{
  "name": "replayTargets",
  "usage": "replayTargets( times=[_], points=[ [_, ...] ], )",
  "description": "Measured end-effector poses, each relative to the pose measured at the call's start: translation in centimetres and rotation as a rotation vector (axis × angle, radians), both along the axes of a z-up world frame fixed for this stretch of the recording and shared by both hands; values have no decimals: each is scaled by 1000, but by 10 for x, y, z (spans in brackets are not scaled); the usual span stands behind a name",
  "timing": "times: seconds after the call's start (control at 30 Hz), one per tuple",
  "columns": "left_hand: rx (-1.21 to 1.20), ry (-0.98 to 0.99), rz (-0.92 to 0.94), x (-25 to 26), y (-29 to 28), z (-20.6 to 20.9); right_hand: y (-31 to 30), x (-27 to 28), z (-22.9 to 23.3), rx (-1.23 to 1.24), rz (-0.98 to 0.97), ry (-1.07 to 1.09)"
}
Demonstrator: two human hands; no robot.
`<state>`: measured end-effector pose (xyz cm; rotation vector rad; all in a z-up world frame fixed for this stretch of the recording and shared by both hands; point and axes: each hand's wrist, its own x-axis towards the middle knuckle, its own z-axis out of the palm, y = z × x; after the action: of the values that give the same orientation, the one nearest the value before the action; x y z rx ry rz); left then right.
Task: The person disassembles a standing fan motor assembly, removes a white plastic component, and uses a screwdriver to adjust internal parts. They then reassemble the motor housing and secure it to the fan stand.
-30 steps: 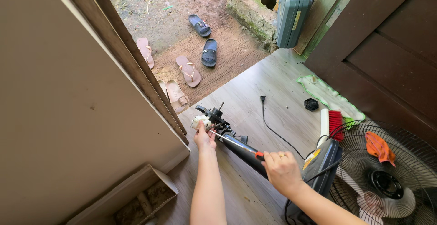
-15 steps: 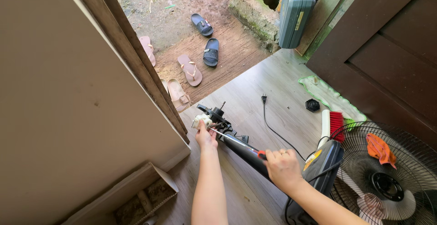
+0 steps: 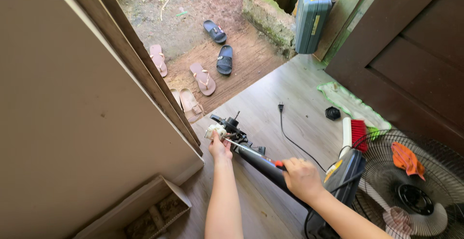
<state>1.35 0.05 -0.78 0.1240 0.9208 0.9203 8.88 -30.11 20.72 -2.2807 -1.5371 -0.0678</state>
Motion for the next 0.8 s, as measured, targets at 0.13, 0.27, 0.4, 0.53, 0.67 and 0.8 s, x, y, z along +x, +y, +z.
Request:
replayTargets(
  times=[0.13,0.27,0.4,0.53,0.67,0.8],
  points=[
    [21,13,-23,-4,-2,3,3,-6,1,-204,-65,-23],
    [63,29,-55,-6,-4,10,10,0,8,-508,-398,1430],
    [25,41,-62,-10,-4,14,9,5,9,-423,-370,1193],
    [15,18,-13,-4,-6,13,-2,5,-1,-97,-59,-9],
    [80,23,-7,-5,-5,14,-2,0,-13,-180,-38,-222],
    [151,16,-46,-10,-9,13,2,5,-17,-425,-263,758]
  ],
)
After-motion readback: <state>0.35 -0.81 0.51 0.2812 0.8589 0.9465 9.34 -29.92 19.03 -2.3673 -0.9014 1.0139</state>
